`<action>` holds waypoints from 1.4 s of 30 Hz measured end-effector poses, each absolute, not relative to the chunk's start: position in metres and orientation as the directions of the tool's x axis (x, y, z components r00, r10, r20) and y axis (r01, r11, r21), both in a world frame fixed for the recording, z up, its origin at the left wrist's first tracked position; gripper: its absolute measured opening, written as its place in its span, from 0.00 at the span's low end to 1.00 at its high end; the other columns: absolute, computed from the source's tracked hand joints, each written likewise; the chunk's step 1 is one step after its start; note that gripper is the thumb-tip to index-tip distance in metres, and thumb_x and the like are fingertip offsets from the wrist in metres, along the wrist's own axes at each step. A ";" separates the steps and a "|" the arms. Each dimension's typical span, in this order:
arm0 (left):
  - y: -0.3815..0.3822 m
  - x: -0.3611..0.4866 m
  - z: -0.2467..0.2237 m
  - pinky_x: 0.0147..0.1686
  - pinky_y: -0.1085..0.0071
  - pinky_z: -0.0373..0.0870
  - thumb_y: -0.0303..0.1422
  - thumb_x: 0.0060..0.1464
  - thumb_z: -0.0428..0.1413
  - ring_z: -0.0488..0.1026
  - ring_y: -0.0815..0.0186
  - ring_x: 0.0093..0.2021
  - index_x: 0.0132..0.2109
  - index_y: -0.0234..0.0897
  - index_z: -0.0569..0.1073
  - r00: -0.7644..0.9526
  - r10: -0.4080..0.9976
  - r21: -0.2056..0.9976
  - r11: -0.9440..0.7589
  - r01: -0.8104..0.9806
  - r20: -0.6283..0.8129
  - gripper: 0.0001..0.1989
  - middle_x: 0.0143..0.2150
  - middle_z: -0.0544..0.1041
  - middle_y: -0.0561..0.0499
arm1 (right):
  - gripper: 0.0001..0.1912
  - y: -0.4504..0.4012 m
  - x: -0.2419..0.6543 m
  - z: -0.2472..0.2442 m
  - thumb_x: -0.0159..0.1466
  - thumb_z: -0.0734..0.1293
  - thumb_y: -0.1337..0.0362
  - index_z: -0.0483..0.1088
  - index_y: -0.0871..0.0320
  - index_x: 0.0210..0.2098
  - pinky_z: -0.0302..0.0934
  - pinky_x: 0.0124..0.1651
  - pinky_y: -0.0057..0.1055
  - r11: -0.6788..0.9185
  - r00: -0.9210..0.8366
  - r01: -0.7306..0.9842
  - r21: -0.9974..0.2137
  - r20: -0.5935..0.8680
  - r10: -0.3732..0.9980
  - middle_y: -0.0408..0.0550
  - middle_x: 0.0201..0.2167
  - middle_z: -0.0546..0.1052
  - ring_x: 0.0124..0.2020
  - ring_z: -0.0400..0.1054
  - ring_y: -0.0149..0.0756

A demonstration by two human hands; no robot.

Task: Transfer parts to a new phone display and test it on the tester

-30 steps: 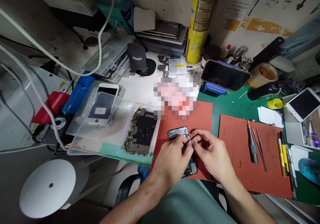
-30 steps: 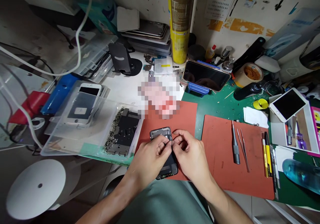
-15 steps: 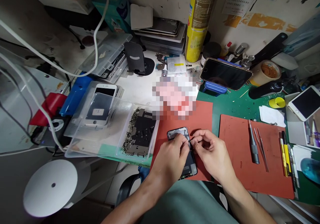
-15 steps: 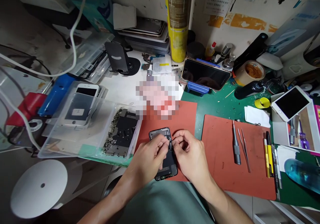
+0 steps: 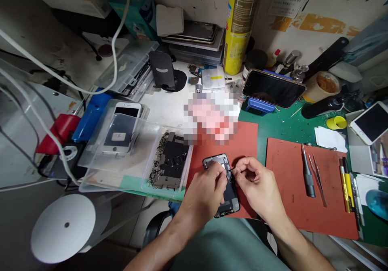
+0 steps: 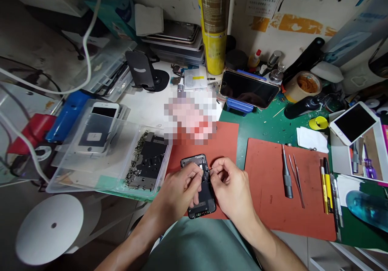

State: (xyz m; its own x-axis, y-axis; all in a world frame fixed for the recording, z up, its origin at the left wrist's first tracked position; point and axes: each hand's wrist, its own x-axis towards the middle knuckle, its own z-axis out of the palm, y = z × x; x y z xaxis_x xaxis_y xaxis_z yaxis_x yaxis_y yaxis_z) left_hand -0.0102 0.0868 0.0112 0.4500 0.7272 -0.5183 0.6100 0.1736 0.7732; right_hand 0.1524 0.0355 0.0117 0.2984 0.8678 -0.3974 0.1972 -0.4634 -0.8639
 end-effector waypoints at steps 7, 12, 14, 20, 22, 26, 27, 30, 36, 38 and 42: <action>0.088 -0.012 0.015 0.21 0.71 0.69 0.36 0.67 0.46 0.75 0.64 0.17 0.35 0.46 0.62 0.441 0.732 0.795 0.225 0.564 -0.520 0.09 0.20 0.72 0.61 | 0.09 0.035 0.150 0.012 0.65 0.66 0.57 0.76 0.54 0.36 0.65 0.32 0.26 -0.449 0.326 0.261 -0.854 -0.360 0.874 0.44 0.32 0.80 0.30 0.73 0.32; 0.088 -0.013 0.017 0.22 0.72 0.69 0.36 0.68 0.46 0.76 0.66 0.18 0.36 0.45 0.63 0.448 0.728 0.797 0.224 0.560 -0.519 0.09 0.22 0.72 0.60 | 0.10 0.036 0.153 0.012 0.66 0.67 0.56 0.77 0.55 0.36 0.66 0.31 0.26 -0.448 0.310 0.235 -0.862 -0.370 0.876 0.45 0.32 0.81 0.29 0.73 0.32; 0.088 -0.013 0.017 0.22 0.72 0.69 0.36 0.68 0.46 0.76 0.66 0.18 0.36 0.45 0.63 0.447 0.729 0.796 0.219 0.564 -0.518 0.09 0.22 0.72 0.60 | 0.11 0.036 0.154 0.012 0.66 0.68 0.55 0.77 0.55 0.37 0.66 0.31 0.26 -0.451 0.306 0.224 -0.864 -0.377 0.874 0.46 0.32 0.82 0.29 0.73 0.33; 0.086 -0.012 0.016 0.23 0.71 0.68 0.36 0.68 0.47 0.75 0.65 0.18 0.35 0.45 0.62 0.444 0.734 0.787 0.197 0.584 -0.514 0.10 0.19 0.72 0.61 | 0.12 0.034 0.155 0.012 0.66 0.69 0.54 0.78 0.55 0.39 0.69 0.32 0.27 -0.477 0.331 0.241 -0.846 -0.390 0.859 0.47 0.34 0.83 0.30 0.76 0.34; 0.086 -0.012 0.017 0.23 0.71 0.68 0.37 0.69 0.47 0.75 0.65 0.17 0.35 0.45 0.62 0.446 0.731 0.788 0.203 0.582 -0.517 0.11 0.19 0.72 0.61 | 0.12 0.033 0.155 0.012 0.66 0.69 0.54 0.78 0.55 0.39 0.70 0.33 0.27 -0.478 0.342 0.259 -0.840 -0.383 0.858 0.47 0.34 0.83 0.31 0.77 0.34; 0.086 -0.012 0.017 0.23 0.71 0.67 0.36 0.69 0.47 0.75 0.66 0.18 0.35 0.45 0.63 0.448 0.730 0.786 0.195 0.587 -0.516 0.11 0.19 0.72 0.61 | 0.11 0.032 0.155 0.012 0.66 0.69 0.55 0.78 0.55 0.40 0.70 0.33 0.27 -0.472 0.347 0.267 -0.840 -0.373 0.861 0.47 0.35 0.83 0.32 0.77 0.35; 0.086 -0.012 0.017 0.23 0.71 0.67 0.36 0.69 0.47 0.75 0.66 0.17 0.35 0.45 0.63 0.449 0.731 0.787 0.192 0.586 -0.513 0.11 0.19 0.72 0.61 | 0.11 0.031 0.155 0.012 0.67 0.69 0.55 0.78 0.55 0.40 0.70 0.33 0.27 -0.471 0.343 0.256 -0.844 -0.376 0.861 0.47 0.35 0.83 0.31 0.77 0.34; 0.086 -0.013 0.015 0.23 0.71 0.67 0.36 0.70 0.48 0.75 0.66 0.18 0.35 0.45 0.63 0.448 0.735 0.790 0.192 0.582 -0.509 0.12 0.20 0.73 0.61 | 0.13 0.029 0.158 0.014 0.70 0.68 0.53 0.77 0.55 0.40 0.71 0.33 0.27 -0.458 0.303 0.176 -0.872 -0.394 0.868 0.47 0.36 0.82 0.29 0.74 0.32; 0.087 -0.012 0.018 0.23 0.71 0.67 0.37 0.70 0.48 0.76 0.65 0.18 0.34 0.45 0.63 0.440 0.731 0.780 0.199 0.593 -0.521 0.13 0.19 0.74 0.59 | 0.15 0.026 0.156 0.016 0.71 0.69 0.51 0.78 0.55 0.42 0.70 0.30 0.27 -0.467 0.315 0.118 -0.877 -0.412 0.855 0.45 0.32 0.80 0.25 0.72 0.32; 0.088 -0.011 0.020 0.23 0.71 0.67 0.38 0.70 0.48 0.76 0.65 0.18 0.33 0.45 0.63 0.427 0.736 0.767 0.192 0.612 -0.525 0.14 0.18 0.74 0.59 | 0.14 0.024 0.151 0.015 0.70 0.70 0.52 0.78 0.56 0.43 0.69 0.30 0.26 -0.456 0.339 0.107 -0.883 -0.399 0.852 0.45 0.32 0.80 0.26 0.72 0.31; 0.088 -0.006 0.022 0.22 0.71 0.66 0.39 0.70 0.49 0.75 0.65 0.17 0.33 0.45 0.64 0.408 0.745 0.758 0.197 0.622 -0.528 0.14 0.18 0.73 0.59 | 0.09 0.013 0.139 0.012 0.69 0.71 0.58 0.78 0.55 0.45 0.68 0.28 0.24 -0.393 0.405 0.162 -0.905 -0.302 0.863 0.45 0.35 0.83 0.25 0.72 0.29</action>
